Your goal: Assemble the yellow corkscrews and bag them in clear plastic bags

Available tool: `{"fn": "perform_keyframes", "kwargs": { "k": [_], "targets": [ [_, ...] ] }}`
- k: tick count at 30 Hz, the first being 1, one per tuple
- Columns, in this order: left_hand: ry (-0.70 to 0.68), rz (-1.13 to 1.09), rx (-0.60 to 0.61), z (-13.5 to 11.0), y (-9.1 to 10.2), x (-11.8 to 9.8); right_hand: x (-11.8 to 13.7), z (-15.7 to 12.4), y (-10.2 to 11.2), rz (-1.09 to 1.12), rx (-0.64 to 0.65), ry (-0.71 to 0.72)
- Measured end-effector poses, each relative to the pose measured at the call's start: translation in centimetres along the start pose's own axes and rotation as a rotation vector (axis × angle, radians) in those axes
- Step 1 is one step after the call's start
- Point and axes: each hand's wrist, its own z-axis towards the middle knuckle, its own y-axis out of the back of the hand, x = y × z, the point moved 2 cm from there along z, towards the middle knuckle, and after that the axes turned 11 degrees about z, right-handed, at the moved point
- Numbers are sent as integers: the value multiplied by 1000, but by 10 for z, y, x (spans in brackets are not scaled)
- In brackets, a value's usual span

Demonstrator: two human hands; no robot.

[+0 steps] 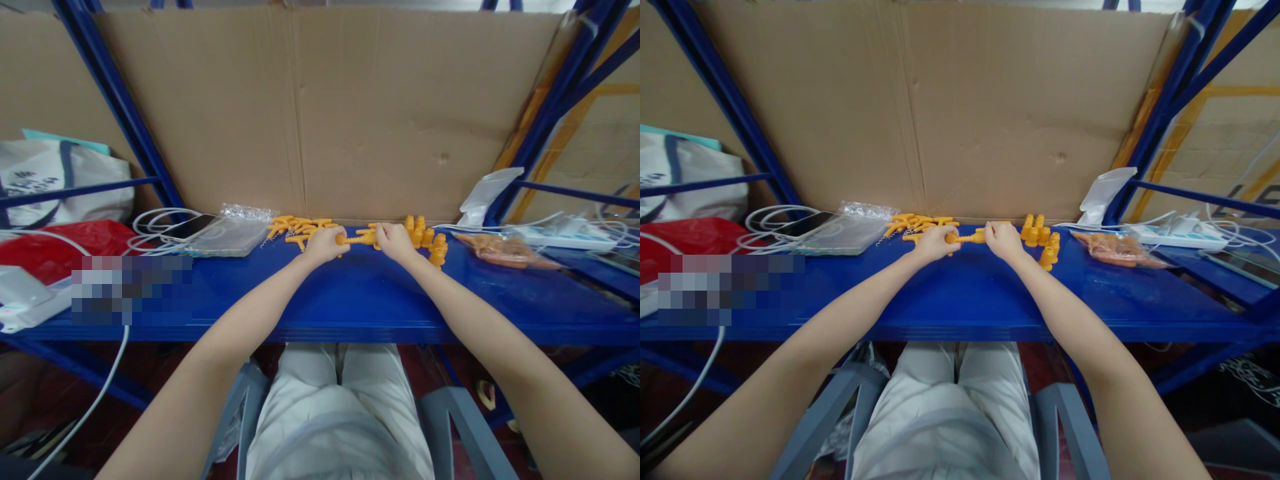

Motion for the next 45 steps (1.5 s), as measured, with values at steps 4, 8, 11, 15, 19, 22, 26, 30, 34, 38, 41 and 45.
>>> {"fn": "perform_keyframes", "kwargs": {
  "k": [4,8,11,15,19,22,26,30,34,38,41,45],
  "targets": [
    [31,104,0,-5,10,-7,-5,4,-5,127,15,-106],
    [47,185,10,-8,18,-14,-2,3,-7,324,53,-272],
    [19,244,7,-9,22,-18,2,-2,-8,524,158,-446],
    [-4,288,42,-10,21,-20,2,-7,-9,659,280,-568],
    [-8,325,39,-10,20,-21,-5,-6,-12,693,347,-593],
    [-16,340,33,-10,20,-21,-8,-5,-14,730,397,-632],
    [-30,318,10,-10,19,-19,-10,-4,-17,735,449,-640],
    [28,202,-5,-7,11,-13,-10,0,-15,637,278,-449],
    [69,78,16,-3,3,-8,-7,3,-7,271,32,-136],
    [60,84,2,-4,3,-8,-5,3,-7,36,23,-84],
    [65,118,7,-5,7,-9,-4,4,-8,-23,25,-123],
    [80,146,12,-7,11,-12,-6,5,-9,-18,5,-112]
  ]
}}
